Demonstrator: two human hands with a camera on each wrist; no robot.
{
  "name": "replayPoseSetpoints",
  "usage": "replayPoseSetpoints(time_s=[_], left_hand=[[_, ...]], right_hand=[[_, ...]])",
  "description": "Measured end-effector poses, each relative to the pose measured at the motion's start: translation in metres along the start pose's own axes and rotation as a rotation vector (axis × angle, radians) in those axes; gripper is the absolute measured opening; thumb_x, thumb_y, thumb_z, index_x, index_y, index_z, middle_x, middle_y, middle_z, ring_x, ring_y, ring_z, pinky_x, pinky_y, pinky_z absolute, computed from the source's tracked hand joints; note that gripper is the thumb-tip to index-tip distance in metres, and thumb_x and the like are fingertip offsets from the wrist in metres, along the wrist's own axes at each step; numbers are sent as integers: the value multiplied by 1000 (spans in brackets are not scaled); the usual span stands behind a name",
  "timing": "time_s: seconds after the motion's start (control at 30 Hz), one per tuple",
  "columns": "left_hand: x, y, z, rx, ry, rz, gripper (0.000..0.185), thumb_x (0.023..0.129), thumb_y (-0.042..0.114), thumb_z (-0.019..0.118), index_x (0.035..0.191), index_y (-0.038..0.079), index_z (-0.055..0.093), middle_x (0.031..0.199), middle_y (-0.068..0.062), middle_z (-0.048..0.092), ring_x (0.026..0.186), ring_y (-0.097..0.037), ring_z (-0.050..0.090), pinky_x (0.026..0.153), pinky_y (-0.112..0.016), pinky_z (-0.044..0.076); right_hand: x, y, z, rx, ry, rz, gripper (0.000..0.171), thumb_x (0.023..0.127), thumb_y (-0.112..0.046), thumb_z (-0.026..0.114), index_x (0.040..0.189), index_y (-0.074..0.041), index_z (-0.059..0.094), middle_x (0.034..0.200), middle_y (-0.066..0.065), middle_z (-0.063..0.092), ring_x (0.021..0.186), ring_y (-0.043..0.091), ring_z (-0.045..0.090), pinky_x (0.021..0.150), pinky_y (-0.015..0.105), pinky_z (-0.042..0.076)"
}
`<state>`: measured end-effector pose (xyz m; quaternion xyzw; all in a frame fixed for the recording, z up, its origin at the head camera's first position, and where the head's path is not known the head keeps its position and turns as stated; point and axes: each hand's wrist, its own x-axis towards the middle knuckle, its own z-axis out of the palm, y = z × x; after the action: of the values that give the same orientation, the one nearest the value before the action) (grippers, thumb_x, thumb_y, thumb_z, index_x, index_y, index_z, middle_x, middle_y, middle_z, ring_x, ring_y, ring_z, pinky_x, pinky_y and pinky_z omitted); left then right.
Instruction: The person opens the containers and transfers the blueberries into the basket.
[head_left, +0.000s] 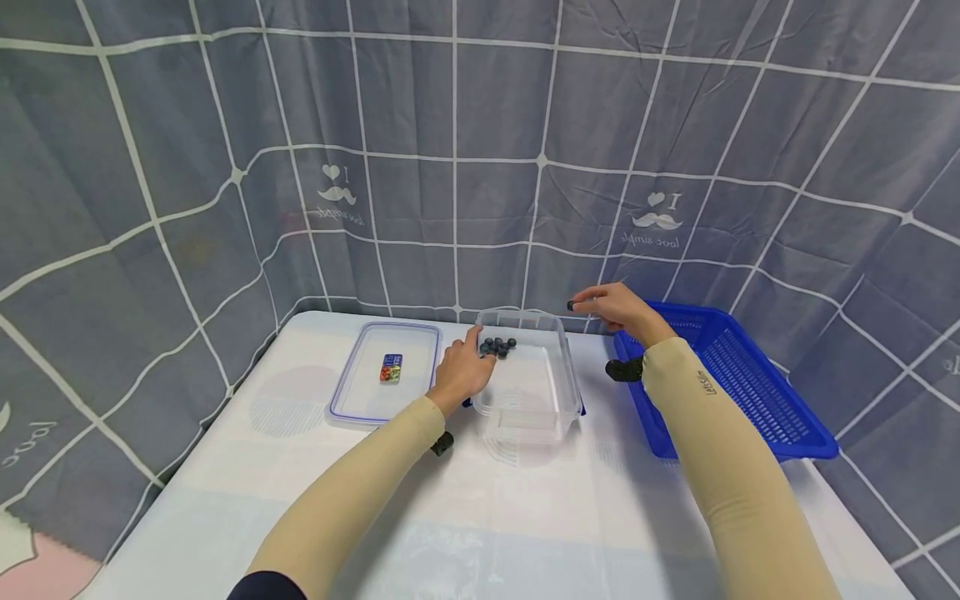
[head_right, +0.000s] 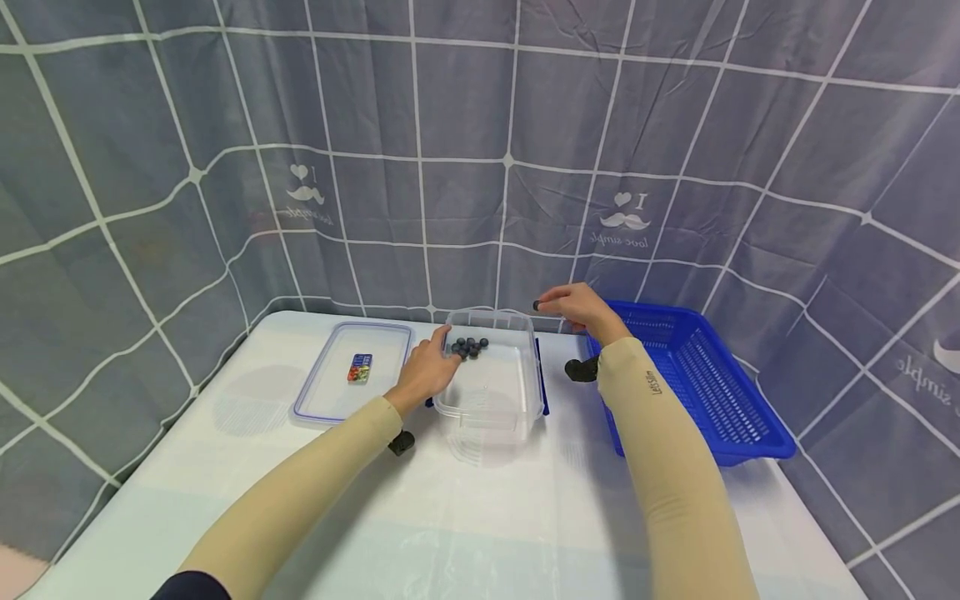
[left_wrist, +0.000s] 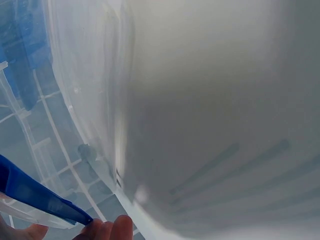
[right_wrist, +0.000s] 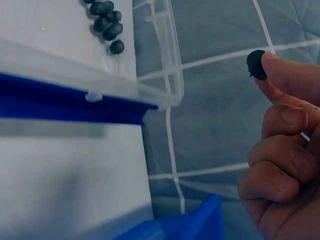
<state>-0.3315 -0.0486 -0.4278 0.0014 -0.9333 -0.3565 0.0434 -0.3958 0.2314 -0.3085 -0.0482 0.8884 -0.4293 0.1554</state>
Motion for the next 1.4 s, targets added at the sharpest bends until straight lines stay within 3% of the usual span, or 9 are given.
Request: replayPoseSetpoints(time_s=[0.33,0.6,0.83,1.13,1.4], left_hand=[[1,-3,-1,-9,-5,-2,65,99,41,52,159,29,30,142,-19,51,127,-36,53,95,-56,48],[1,-2,-2,-17,-8,-3,65,98,40,52,159,29,30,143,-19,51,127,-37,54,95,-56,48],[1,-3,-1,-21,-7,-1,65,99,40,51,159,29,29,143,-19,51,127,-37,53,94,-56,48],[0,-2,-1,-19,-22,-11,65,99,40,49,160,30,27,146,-19,49,129,-37,52,95,-56,48],[1,-1,0,-14,-17,-13,65,99,40,49,159,31,27,144,-18,50,127,-36,53,94,-55,48]], right_hand=[[-10,28,-31,16,35,13,51,100,-27,62,145,-4,52,54,-8,32,47,11,29,52,29,30],[-17,53,-48,16,50,43,56,102,-31,59,149,-4,47,55,-10,33,49,10,29,53,29,31],[-18,74,-56,71,81,90,55,103,-27,57,150,-1,44,54,-11,33,48,8,28,52,27,29],[-23,103,-64,46,92,130,58,103,-23,55,150,7,40,52,-12,35,46,5,31,49,26,32],[-28,118,-67,83,119,162,53,100,-17,57,144,11,44,53,-14,36,46,4,30,47,24,31]])
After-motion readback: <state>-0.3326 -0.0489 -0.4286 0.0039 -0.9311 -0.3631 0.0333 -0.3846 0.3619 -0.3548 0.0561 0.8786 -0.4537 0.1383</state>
